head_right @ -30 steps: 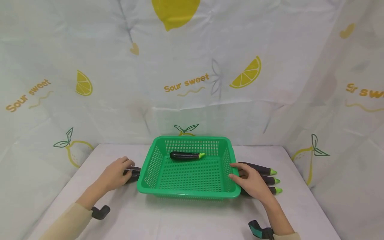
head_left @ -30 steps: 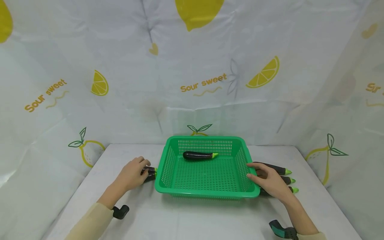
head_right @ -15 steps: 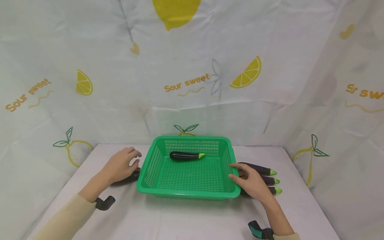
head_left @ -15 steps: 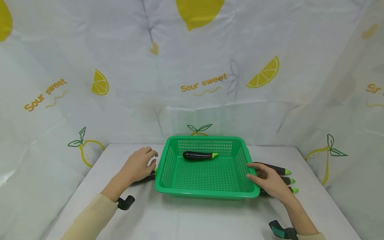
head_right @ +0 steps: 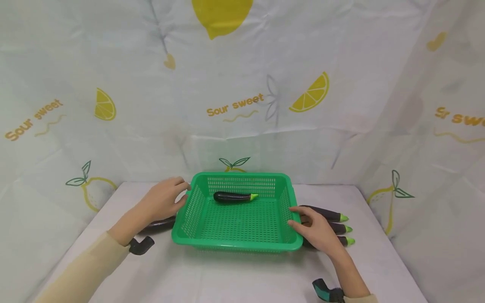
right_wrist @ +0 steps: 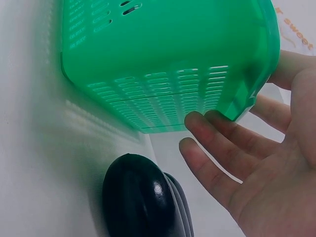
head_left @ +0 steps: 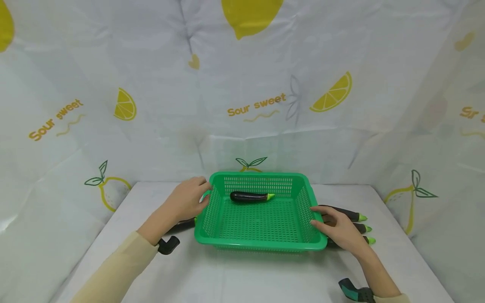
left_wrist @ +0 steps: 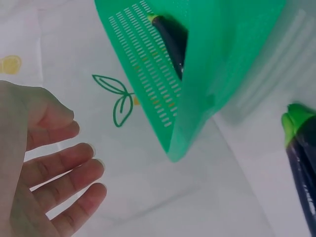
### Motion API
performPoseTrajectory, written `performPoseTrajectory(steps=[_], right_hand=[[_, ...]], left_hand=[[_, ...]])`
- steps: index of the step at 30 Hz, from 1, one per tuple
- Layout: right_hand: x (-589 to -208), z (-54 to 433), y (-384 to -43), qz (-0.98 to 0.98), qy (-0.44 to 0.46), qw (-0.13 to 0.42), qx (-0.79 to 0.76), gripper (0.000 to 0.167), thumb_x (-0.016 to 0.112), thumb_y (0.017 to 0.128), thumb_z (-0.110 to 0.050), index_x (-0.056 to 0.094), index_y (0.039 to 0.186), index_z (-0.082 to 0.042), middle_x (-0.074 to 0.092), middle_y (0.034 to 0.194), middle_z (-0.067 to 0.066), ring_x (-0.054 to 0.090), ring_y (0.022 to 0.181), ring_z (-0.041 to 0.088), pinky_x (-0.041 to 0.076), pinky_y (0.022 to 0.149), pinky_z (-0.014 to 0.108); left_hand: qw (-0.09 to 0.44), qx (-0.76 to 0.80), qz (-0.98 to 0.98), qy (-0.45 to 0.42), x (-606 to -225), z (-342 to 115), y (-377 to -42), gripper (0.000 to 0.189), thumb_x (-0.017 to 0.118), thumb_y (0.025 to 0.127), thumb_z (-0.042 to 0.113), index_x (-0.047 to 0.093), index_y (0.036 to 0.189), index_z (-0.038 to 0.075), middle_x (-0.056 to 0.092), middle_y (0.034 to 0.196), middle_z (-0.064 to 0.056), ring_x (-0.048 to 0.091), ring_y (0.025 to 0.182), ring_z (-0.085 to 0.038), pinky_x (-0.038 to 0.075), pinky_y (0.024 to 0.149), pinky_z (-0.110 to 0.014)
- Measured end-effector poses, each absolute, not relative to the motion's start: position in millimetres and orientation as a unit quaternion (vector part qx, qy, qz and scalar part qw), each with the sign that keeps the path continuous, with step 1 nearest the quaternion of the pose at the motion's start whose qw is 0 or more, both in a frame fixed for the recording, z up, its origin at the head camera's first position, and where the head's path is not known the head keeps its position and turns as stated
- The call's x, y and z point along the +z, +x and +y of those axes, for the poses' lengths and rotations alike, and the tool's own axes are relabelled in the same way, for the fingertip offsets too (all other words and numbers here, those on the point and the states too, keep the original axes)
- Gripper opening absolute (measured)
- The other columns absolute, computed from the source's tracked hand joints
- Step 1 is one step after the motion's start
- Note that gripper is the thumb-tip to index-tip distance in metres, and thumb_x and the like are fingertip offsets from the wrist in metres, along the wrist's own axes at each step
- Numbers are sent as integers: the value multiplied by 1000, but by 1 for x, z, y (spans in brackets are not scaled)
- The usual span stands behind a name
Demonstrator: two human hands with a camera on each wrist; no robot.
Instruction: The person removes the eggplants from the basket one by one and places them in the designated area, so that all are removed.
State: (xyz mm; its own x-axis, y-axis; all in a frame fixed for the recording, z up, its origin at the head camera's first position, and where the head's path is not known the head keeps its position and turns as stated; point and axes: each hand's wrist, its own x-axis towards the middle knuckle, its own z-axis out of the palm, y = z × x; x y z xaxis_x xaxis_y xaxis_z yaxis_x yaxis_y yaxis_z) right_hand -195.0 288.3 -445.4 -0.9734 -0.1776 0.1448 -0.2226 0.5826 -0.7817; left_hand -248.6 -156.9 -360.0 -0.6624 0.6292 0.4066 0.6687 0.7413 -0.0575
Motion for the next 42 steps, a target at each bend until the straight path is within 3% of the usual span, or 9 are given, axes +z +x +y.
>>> performPoseTrajectory(steps=[12,27,42], right_hand=[[-444,294,-196,-890,109,29,441,52,68,99,-33,57,142,-7,60,131,18,64,111,34,53,84,39],[-444,290,-196,-891,107,27,440,53,69,99,-31,56,143,-6,58,135,22,63,115,38,53,88,50],[-445,286,-195,-893,105,23,437,52,69,98,-31,57,141,-5,60,131,20,65,110,33,53,83,41]], left_hand=[[153,-30,-909,-387,-347,-119,-273,16,62,96,12,70,110,9,63,98,-5,59,84,-22,50,73,-37],[121,-53,-912,-387,-363,-90,-307,22,61,97,14,70,115,7,65,105,-6,63,94,-24,52,84,-40],[48,-26,-933,-356,-394,-55,-321,29,58,103,22,64,130,14,60,120,-6,57,102,-25,49,84,-41]])
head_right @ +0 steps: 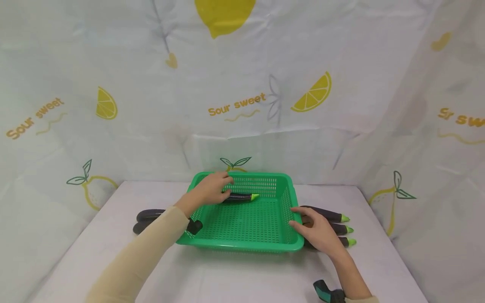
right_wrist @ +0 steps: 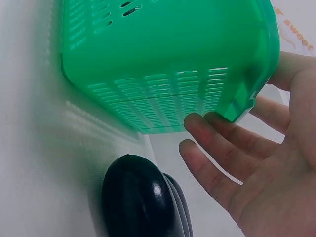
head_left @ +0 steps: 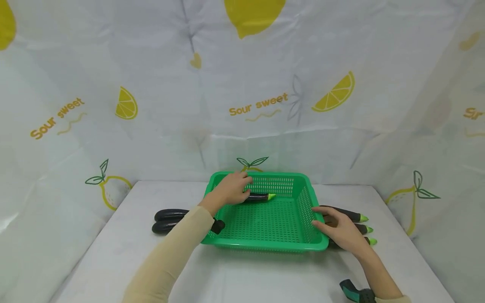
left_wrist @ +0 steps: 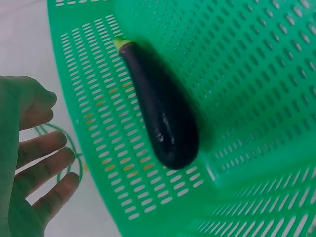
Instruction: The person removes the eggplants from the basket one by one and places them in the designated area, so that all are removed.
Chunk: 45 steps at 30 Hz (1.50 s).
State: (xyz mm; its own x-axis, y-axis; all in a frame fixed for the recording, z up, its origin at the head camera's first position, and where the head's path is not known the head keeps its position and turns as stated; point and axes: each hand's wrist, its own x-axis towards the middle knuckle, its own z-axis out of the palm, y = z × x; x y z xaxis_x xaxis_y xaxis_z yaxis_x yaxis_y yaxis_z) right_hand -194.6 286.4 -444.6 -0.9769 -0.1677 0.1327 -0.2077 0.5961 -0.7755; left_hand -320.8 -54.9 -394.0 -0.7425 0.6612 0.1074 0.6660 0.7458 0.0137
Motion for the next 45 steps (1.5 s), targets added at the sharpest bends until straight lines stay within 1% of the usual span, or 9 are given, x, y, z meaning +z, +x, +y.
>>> performPoseTrajectory(steps=[6,10,14,21,26,29,32,40,45], right_hand=[[-446,287,-192,-891,102,17,443,51,69,98,-31,57,141,-5,60,132,20,65,111,33,53,83,40],[-446,286,-193,-888,104,14,447,52,69,98,-31,57,142,-5,61,131,19,65,111,33,54,83,37],[-446,286,-194,-889,103,19,446,51,70,98,-31,57,141,-5,62,128,18,66,108,30,54,82,35],[-446,285,-195,-889,106,20,445,51,70,98,-31,58,140,-4,64,125,16,66,105,27,54,81,33],[-446,284,-195,-886,108,18,451,51,70,98,-31,58,140,-4,64,125,16,66,104,26,54,81,33],[-446,284,-195,-886,109,19,450,51,70,98,-30,58,140,-4,64,124,15,65,103,24,54,80,33],[-446,285,-195,-887,110,22,448,51,70,98,-30,58,140,-4,64,124,15,65,103,24,54,80,33],[-447,286,-196,-888,110,22,447,51,69,98,-30,58,140,-5,64,125,15,66,104,24,54,80,34],[-447,287,-195,-888,110,28,445,50,70,98,-30,59,140,-6,64,126,15,65,105,25,54,81,35]], left_hand=[[30,4,-941,-337,-409,-40,-325,30,56,105,26,63,133,17,59,123,-5,56,106,-24,49,85,-41],[8,16,-945,-328,-417,-31,-325,33,54,105,27,60,137,19,58,129,-4,56,112,-24,48,95,-43],[-8,26,-945,-325,-422,-25,-325,38,52,106,28,56,143,19,55,140,-6,54,126,-27,43,106,-47],[-19,67,-946,-315,-435,-22,-329,44,50,106,30,50,149,20,54,142,-5,52,129,-27,43,105,-46],[-31,86,-949,-303,-441,-21,-333,46,50,106,32,48,152,22,48,151,-5,46,139,-27,37,112,-47],[-38,103,-947,-303,-443,-20,-334,47,51,106,35,48,152,23,47,153,-5,44,140,-27,36,114,-49],[-44,112,-946,-301,-443,-19,-334,48,53,106,35,48,152,24,47,153,-5,44,140,-27,34,115,-49],[-47,120,-948,-289,-443,-15,-335,54,65,100,35,49,151,25,46,153,-3,43,141,-25,35,115,-47],[-43,131,-947,-290,-443,-12,-335,54,66,100,26,48,151,25,48,152,-4,45,140,-25,39,112,-46]])
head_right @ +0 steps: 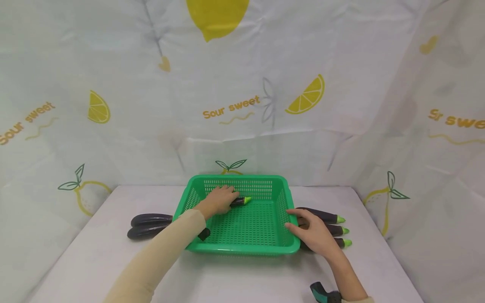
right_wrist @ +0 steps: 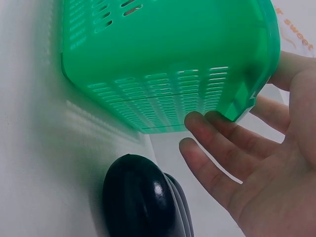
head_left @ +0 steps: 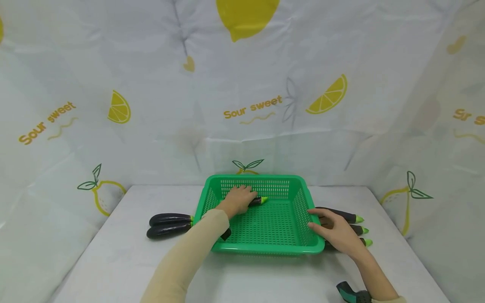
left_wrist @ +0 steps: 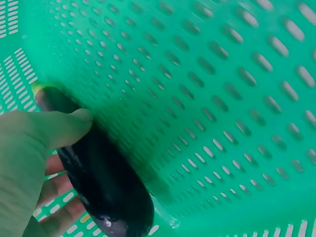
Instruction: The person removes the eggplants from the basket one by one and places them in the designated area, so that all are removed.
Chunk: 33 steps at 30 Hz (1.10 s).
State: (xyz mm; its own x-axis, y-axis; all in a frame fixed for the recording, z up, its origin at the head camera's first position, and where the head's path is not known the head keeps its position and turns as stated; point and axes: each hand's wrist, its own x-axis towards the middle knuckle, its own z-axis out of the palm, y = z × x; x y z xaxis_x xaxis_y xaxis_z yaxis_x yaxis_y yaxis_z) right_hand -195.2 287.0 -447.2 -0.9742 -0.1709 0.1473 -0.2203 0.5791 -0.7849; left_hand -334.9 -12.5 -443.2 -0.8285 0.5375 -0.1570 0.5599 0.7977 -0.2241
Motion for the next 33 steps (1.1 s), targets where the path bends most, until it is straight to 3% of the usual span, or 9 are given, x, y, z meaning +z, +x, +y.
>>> performPoseTrajectory(steps=[4,10,22,27,33], right_hand=[[-447,286,-195,-888,112,27,446,50,69,98,-30,58,140,-5,63,127,15,65,106,26,54,81,35],[-445,286,-194,-890,109,27,443,50,69,98,-30,59,140,-6,63,128,16,66,107,28,54,83,37],[-444,288,-195,-891,106,27,441,50,70,98,-31,58,140,-7,62,130,17,66,109,29,54,83,37],[-445,287,-195,-891,105,28,441,50,70,98,-30,58,140,-6,62,129,17,66,109,30,54,82,35],[-446,286,-195,-890,105,25,442,51,70,98,-30,58,140,-4,63,127,18,66,108,31,54,80,33]], left_hand=[[51,-128,946,293,-442,-15,-332,52,62,102,21,47,152,23,48,151,-5,47,138,-26,44,107,-45],[65,-108,947,295,-437,-21,-332,51,57,102,20,47,152,23,45,154,-7,44,141,-28,40,111,-46],[35,-97,940,327,-414,-36,-325,54,63,95,30,53,148,26,49,149,-8,46,138,-30,37,113,-49],[16,-79,938,337,-405,-44,-321,52,66,92,29,56,143,25,55,138,-5,53,122,-26,43,105,-47],[-6,-78,930,359,-388,-55,-312,41,68,89,29,61,129,23,56,112,-1,51,96,-19,46,85,-39]])
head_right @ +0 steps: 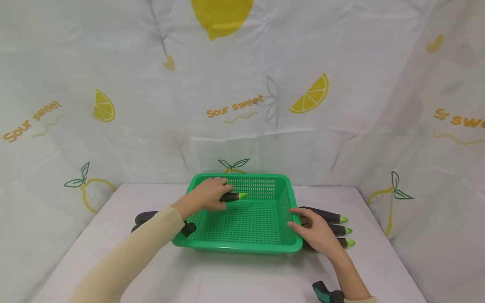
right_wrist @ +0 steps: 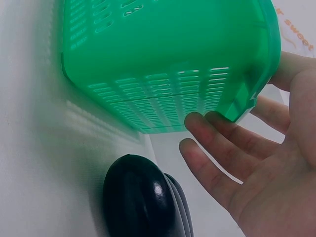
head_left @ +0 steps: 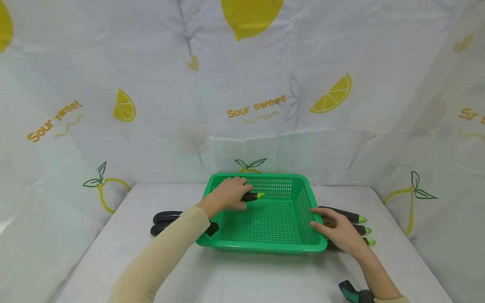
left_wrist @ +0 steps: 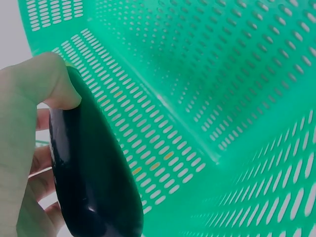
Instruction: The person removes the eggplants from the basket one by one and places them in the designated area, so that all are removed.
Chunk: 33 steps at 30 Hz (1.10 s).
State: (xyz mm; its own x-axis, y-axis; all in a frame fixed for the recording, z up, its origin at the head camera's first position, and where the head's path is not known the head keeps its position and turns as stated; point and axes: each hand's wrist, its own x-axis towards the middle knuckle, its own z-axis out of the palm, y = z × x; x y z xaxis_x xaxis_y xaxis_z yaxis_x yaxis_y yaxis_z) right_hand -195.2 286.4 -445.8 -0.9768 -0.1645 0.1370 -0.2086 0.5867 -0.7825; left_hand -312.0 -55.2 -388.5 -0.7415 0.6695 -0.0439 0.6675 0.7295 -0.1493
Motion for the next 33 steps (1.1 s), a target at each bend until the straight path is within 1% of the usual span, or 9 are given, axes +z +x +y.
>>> performPoseTrajectory(steps=[6,10,14,17,22,26,30,33], right_hand=[[-445,288,-194,-896,102,29,432,50,69,98,-31,59,140,-6,62,130,20,66,110,33,54,82,36],[-444,289,-195,-896,102,29,431,50,70,98,-31,59,140,-6,62,130,20,66,110,32,54,82,35],[-445,288,-195,-895,104,27,433,50,69,98,-31,58,140,-6,62,130,19,66,110,31,54,81,35],[-446,287,-196,-895,105,28,433,50,69,98,-31,58,140,-6,62,130,19,66,110,32,54,82,36],[-446,286,-195,-895,104,28,432,50,69,98,-30,59,140,-5,61,130,19,65,110,33,53,83,38],[-445,285,-195,-895,103,26,433,50,69,98,-31,59,139,-5,62,129,19,66,110,33,54,82,38],[-445,286,-196,-896,102,27,431,50,69,98,-32,59,139,-5,62,129,19,66,110,32,54,83,39],[-446,286,-196,-896,102,27,431,50,69,98,-31,59,139,-5,62,129,19,65,110,33,54,83,39]], left_hand=[[29,81,-922,-377,-375,-64,-303,34,67,87,26,60,120,22,52,103,0,47,88,-18,44,81,-37],[41,77,-920,-381,-369,-72,-297,29,66,85,25,60,114,22,50,98,1,46,85,-17,43,78,-35],[49,71,-916,-391,-362,-82,-290,30,65,84,23,60,113,21,51,97,1,46,83,-17,43,77,-36],[58,68,-912,-401,-356,-89,-285,33,64,84,22,61,116,19,51,99,0,46,82,-18,43,78,-38],[87,67,-902,-418,-348,-100,-277,36,64,83,21,60,119,16,53,99,-2,46,82,-19,43,76,-39],[107,61,-897,-424,-343,-111,-272,34,64,83,20,60,116,14,49,93,-1,43,78,-18,39,70,-38],[118,54,-896,-425,-342,-121,-268,32,64,81,19,60,112,13,46,89,0,40,75,-17,37,68,-36],[125,55,-895,-424,-341,-129,-266,31,64,81,19,60,111,13,45,88,1,39,74,-17,37,68,-36]])
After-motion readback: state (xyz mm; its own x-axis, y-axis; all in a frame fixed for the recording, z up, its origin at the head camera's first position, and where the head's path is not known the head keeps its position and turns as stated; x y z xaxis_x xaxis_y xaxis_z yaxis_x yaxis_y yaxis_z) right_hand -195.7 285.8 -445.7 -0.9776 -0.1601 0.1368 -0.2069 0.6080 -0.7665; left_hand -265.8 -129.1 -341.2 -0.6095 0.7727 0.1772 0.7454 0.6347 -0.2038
